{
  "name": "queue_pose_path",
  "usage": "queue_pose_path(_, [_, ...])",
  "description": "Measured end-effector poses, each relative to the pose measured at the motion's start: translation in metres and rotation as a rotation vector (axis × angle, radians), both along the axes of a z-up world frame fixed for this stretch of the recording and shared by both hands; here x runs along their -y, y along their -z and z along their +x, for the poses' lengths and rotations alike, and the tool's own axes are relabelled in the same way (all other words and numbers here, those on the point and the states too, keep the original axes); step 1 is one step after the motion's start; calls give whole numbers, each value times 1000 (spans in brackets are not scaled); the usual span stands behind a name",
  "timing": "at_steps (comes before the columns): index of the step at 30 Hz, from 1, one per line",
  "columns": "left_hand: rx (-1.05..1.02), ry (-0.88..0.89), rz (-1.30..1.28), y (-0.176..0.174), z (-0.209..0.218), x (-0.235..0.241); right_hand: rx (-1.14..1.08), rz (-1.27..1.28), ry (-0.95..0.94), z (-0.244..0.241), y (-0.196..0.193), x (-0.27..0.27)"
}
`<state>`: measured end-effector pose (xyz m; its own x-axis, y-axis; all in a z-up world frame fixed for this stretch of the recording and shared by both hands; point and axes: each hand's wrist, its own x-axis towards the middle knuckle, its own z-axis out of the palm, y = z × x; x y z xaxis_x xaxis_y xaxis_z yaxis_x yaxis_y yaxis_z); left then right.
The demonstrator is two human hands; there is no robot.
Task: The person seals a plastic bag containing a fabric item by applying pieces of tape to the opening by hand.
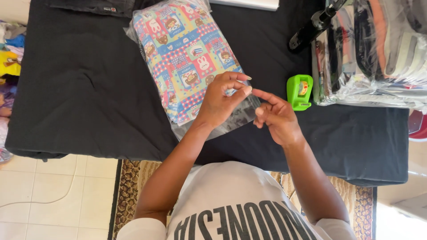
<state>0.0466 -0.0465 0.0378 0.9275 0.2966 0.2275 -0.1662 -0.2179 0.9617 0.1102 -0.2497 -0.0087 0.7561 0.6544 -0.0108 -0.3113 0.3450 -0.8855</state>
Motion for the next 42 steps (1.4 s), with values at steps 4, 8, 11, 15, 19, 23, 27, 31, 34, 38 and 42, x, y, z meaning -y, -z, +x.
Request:
queue_pose_path(4, [-42, -3, -43, 1, -6, 3, 139, -56, 94, -6, 12, -16])
queue_pose_path(8, [-52, 31, -33, 4, -14, -1, 248, -132, 240, -10, 10, -24])
queue_pose_path(11, [-52, 83, 80, -9, -25, -8, 460, -195, 272, -14, -10, -23])
queue_pose_path(15, [-31, 203, 269, -24, -33, -12, 645, -294, 286, -21, -25, -11])
queue_pose_path(19, [-47, 212, 316, -29, -36, -18, 697, -300, 314, -26, -32, 0])
queue_pose_path(23, [57, -33, 806, -25, -39, -41, 1074, -387, 390, -42, -30, 19])
queue_pose_path(27, [-12, -39, 1166, -2, -34, -56, 1531, -381, 126, -54, -3, 15])
queue_pose_path(31, [64, 12, 1186, 26, -32, -66, 1681, -374, -88, -56, 7, -5])
queue_pose_path(34, [-32, 42, 1214, 44, -35, -63, 1792, -456, -111, -56, 6, -24])
queue_pose_path(38, [-4, 42, 1276, 51, -45, -57, 1899, -428, -47, -50, 18, -36])
queue_pose_path(42, [14, -6, 1325, 65, -46, -55, 1894, -340, 11, -47, 15, -43])
